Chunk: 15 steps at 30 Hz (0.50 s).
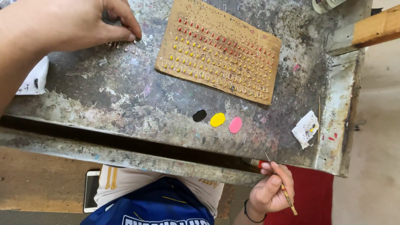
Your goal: The person is using a fine brush to apply paint to small jewelry components held in their hand.
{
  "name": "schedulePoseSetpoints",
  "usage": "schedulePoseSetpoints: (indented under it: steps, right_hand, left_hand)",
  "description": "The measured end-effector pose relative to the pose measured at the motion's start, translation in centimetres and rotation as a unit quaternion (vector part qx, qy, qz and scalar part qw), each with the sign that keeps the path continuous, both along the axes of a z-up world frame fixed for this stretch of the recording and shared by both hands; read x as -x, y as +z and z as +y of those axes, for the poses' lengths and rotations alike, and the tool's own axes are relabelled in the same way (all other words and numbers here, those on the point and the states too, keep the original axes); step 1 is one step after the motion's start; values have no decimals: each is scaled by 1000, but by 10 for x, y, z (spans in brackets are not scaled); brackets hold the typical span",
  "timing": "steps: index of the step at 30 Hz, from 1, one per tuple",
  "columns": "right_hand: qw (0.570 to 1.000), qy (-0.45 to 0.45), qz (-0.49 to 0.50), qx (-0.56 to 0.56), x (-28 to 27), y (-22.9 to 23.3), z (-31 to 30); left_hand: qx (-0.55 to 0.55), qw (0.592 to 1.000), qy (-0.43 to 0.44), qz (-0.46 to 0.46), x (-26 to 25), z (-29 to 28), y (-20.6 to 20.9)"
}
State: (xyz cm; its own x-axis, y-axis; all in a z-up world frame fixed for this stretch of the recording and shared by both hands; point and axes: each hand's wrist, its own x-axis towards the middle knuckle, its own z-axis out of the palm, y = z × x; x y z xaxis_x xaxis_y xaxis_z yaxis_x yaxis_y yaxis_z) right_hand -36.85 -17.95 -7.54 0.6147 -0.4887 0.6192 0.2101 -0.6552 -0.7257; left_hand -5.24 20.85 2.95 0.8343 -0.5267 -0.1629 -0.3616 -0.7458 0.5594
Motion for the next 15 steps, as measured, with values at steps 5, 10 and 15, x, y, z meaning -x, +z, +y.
schedulePoseSetpoints:
  steps: [5,10,15]
  right_hand:
    - [1000,0,-11,-4,-1,1,0]
    - [992,74,-84,50,-14,15,3]
    - [992,126,18,-11,-43,63,35]
  left_hand:
    - [-27,999,-33,-17,-5,-1,-8]
    - [-57,990,8,-132,32,-7,20]
    - [226,965,8,-130,139,-32,48]
